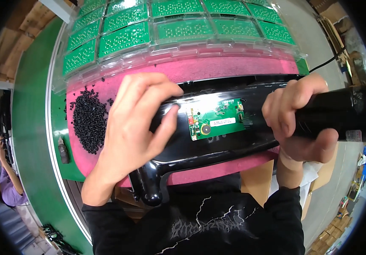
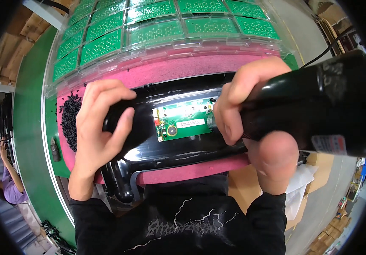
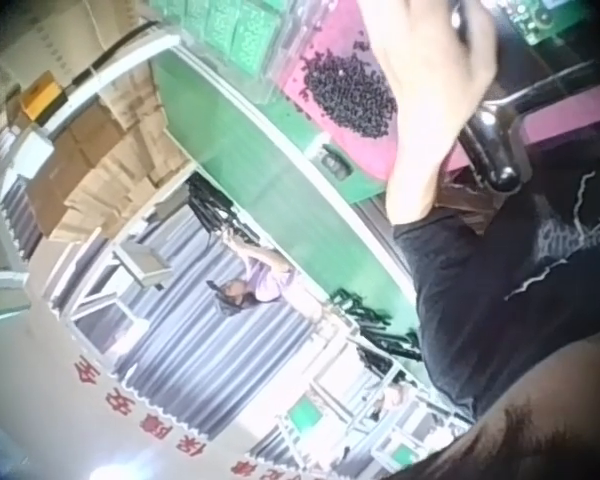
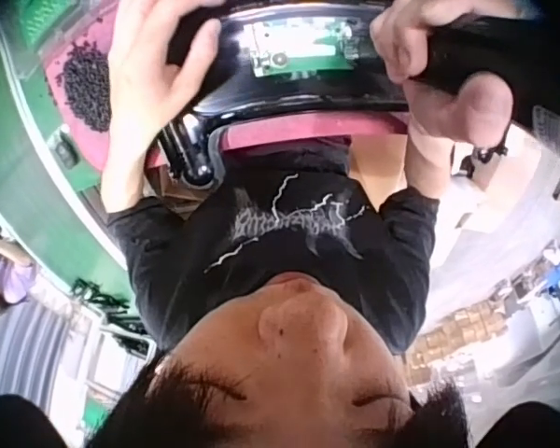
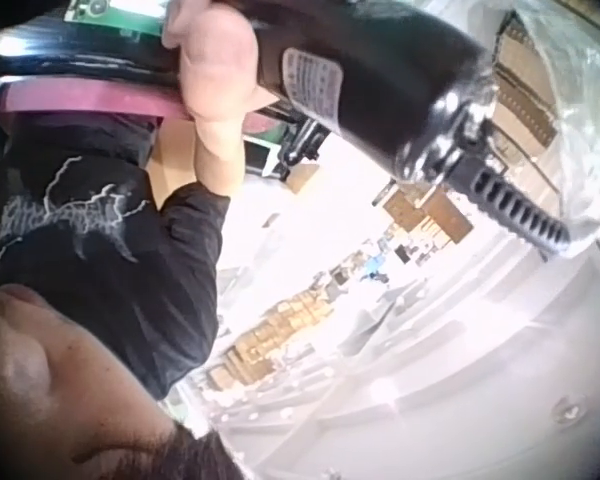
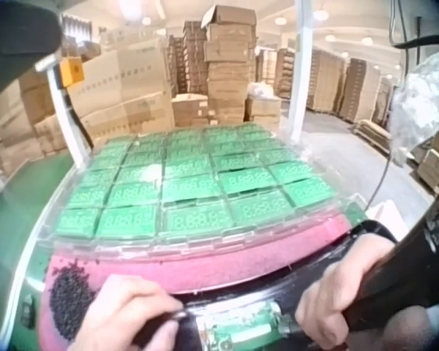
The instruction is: Assembling electronic components by mounting circuit boards into plastic housings and securing them with screws using an electric screwdriver.
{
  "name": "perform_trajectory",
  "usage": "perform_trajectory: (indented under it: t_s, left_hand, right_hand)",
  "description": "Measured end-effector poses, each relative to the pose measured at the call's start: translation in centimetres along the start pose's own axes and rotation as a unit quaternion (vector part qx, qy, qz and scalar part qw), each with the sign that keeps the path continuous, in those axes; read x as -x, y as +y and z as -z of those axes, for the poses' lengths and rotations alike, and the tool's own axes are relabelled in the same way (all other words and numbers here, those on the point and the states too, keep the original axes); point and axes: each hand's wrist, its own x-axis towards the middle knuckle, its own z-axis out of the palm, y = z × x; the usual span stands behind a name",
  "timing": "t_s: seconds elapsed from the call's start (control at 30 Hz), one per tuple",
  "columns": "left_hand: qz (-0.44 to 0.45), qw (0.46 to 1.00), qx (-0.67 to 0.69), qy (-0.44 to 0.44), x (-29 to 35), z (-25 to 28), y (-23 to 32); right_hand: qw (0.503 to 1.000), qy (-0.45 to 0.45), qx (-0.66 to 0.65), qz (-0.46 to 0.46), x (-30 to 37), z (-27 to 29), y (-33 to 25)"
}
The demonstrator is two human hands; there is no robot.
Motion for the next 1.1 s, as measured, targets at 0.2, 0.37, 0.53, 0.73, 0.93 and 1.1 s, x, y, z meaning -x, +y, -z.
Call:
perform_trajectory:
  t_s: [0.2,0.37,0.53,0.73,0.93,1.1]
  left_hand:
    - [0.058,0.994,-0.049,-0.075,0.8,0.4,-1.0]
    - [0.072,0.988,-0.053,-0.125,1.1,0.3,-1.0]
    - [0.075,0.978,-0.074,-0.179,1.3,0.7,-0.4]
    - [0.072,0.988,-0.061,-0.123,0.2,1.7,1.7]
    - [-0.057,0.97,-0.228,0.063,5.8,7.0,4.9]
    - [0.004,0.781,-0.53,0.33,8.2,8.0,7.2]
  right_hand:
    - [0.995,-0.042,-0.093,-0.012,-0.6,1.4,0.1]
    - [0.928,0.114,-0.328,-0.132,-2.4,5.9,0.2]
    - [0.928,0.18,-0.305,-0.116,-0.9,5.1,-1.6]
    - [0.947,0.25,-0.151,0.136,6.7,10.2,-4.4]
    - [0.814,0.469,0.126,0.318,13.9,18.0,-4.6]
    - [0.63,0.667,0.396,0.036,26.2,31.1,2.4]
